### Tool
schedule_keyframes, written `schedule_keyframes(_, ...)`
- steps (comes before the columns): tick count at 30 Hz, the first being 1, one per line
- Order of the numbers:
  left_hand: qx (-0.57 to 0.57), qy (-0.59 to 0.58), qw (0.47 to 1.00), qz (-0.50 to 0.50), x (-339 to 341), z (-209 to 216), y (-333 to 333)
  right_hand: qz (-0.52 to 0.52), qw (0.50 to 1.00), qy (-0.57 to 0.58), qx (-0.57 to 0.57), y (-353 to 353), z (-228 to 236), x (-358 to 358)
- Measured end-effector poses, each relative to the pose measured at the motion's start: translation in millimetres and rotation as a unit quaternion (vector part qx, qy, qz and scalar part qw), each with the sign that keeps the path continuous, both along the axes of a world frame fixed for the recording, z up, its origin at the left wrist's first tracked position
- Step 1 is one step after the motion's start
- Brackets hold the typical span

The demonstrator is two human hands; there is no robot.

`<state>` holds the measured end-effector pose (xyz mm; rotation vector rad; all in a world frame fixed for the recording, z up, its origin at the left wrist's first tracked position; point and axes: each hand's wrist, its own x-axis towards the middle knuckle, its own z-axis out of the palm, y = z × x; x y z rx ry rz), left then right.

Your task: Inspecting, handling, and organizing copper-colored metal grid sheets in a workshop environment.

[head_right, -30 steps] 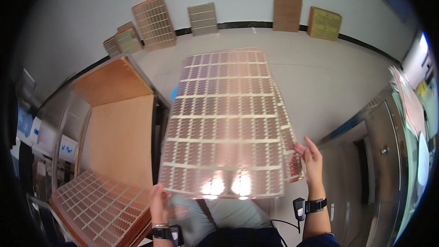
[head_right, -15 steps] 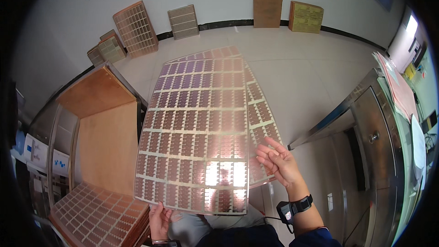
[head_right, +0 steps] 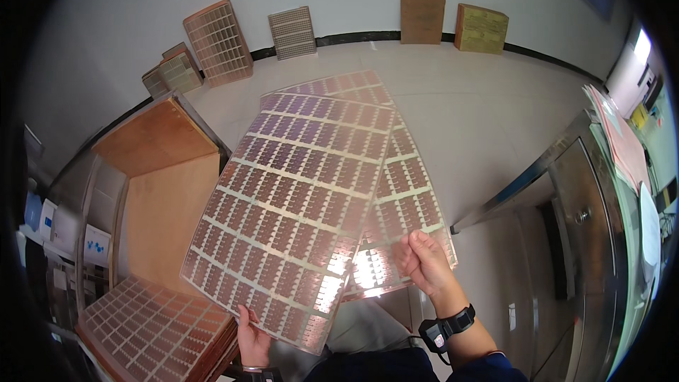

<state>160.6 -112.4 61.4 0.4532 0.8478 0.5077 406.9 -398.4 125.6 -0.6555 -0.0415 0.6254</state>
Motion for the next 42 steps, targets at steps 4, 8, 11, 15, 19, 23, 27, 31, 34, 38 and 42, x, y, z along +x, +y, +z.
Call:
schedule_keyframes(4, 0.013, -0.038, 0.998, 0.046, 13.0, 21.9, -2.5, 0.032, 0.997, -0.066, -0.033, -2.2, -13.1, 0.9)
schedule_keyframes(8, 0.072, -0.018, 0.994, 0.084, 21.4, 50.5, -8.8, -0.01, 0.971, -0.046, -0.233, 4.0, -10.6, -1.3)
schedule_keyframes(11, 0.111, 0.009, 0.989, 0.099, 4.1, 56.7, 0.8, -0.029, 0.975, -0.035, -0.218, 23.2, -1.1, -5.0)
schedule_keyframes(15, 0.095, -0.013, 0.992, 0.087, -22.3, 79.7, 6.5, -0.082, 0.985, -0.023, -0.149, 30.0, -16.4, 6.7)
schedule_keyframes(19, 0.097, 0.002, 0.98, 0.172, -37.4, 75.2, 25.4, -0.082, 0.995, 0.001, 0.057, 23.9, 8.3, 26.0)
schedule_keyframes(23, 0.161, 0.068, 0.977, 0.12, -55.0, 100.2, 29.2, -0.174, 0.981, -0.055, 0.061, -0.1, 16.0, 55.9)
schedule_keyframes(27, 0.206, 0.117, 0.969, 0.071, -74.1, 85.5, 53.0, -0.181, 0.98, -0.048, 0.065, -48.9, 4.4, 62.1)
schedule_keyframes(31, 0.205, 0.107, 0.971, 0.057, -74.6, 77.4, 61.9, -0.204, 0.972, -0.107, -0.048, -56.0, 22.7, 39.6)
schedule_keyframes(34, 0.204, 0.117, 0.972, 0.027, -72.9, 77.0, 61.9, -0.207, 0.971, -0.113, -0.049, -69.6, 21.1, 34.0)
schedule_keyframes(38, 0.215, 0.134, 0.967, -0.01, -65.6, 81.4, 58.4, -0.214, 0.969, -0.119, -0.043, -73.3, 28.0, 28.8)
schedule_keyframes(42, 0.185, 0.163, 0.969, -0.002, -76.6, 59.1, 67.9, -0.223, 0.965, -0.129, -0.051, -84.9, 27.8, 32.3)
